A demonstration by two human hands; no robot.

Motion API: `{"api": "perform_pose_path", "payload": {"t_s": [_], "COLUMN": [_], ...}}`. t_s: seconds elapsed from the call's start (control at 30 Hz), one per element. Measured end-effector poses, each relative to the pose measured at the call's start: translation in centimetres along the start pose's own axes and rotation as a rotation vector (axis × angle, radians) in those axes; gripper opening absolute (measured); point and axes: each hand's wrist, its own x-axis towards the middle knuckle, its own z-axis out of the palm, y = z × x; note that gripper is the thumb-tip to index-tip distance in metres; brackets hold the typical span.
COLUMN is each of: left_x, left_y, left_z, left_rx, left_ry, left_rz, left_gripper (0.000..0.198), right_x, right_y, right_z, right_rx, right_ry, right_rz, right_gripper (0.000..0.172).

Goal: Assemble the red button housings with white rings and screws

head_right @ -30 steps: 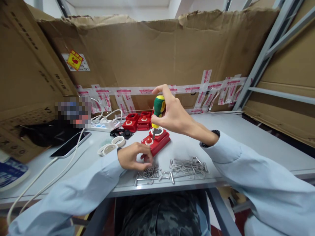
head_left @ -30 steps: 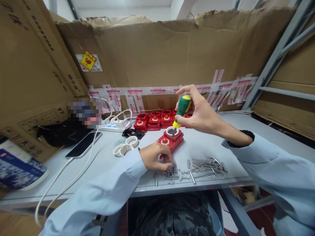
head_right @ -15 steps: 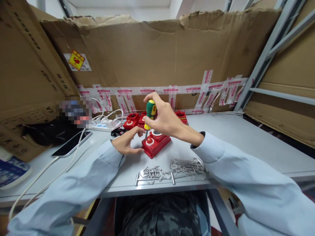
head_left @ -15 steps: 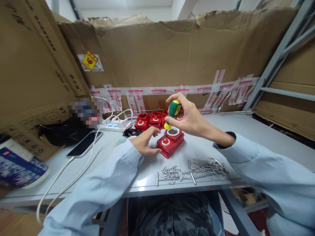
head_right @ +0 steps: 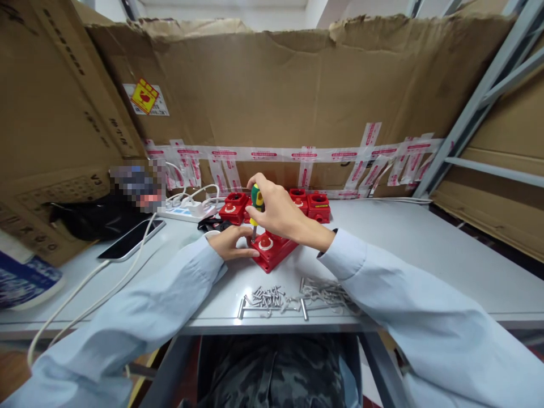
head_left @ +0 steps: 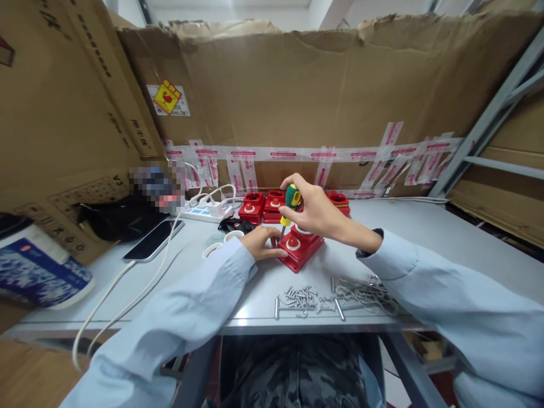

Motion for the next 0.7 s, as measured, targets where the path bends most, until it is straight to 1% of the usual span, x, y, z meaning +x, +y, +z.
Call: {"api": "perform_pose_path", "payload": {"t_s": [0.13, 0.2, 0.3, 0.37, 0.43, 0.53, 0.6, 0.7], "left_x": [-0.1, -0.2, -0.1, 0.2, 0.4, 0.6, 0.7, 0.7], "left_y": [0.1, 0.4, 1.6, 2.5, 3.2, 3.5, 3.3, 3.0], "left_z": [-0.2, -0.2, 0.2, 0.8, 1.5, 2.3, 2.5, 2.7], "left_rx": [-0.011, -0.026, -0.057, -0.119, -0.193, -0.229, -0.222, -0.239], "left_ry": [-0.003, 0.004, 0.083, 0.147, 0.195, 0.249, 0.255, 0.248], "left_rz": [0.000, -0.014, -0.091, -0.164, -0.232, -0.320, -0.358, -0.366], "left_gripper": [0.032, 0.037, 0.056, 0.062, 0.062, 0.066, 0.067, 0.066], "right_x": [0.6, 0.9, 1.4, 1.8, 2.3, 2.8, 3.1, 3.2], "right_y": [-0.9, -1.6, -2.7, -3.4, -3.9, -4.1, -4.0, -3.8], "right_z": [-0.1, -0.1, 0.0, 0.1, 0.2, 0.2, 0.0, -0.5], "right_rx": [-0.255, -0.408, -0.603, -0.683, -0.708, -0.687, -0.665, -0.608], "right_ry": [-0.058, -0.099, -0.143, -0.145, -0.144, -0.173, -0.210, -0.282], "right_rz": [0.028, 0.013, -0.020, -0.016, -0.004, 0.014, 0.024, -0.003], "right_gripper": [0.027, 0.029, 0.034, 0.037, 0.037, 0.028, 0.022, 0.019]}}
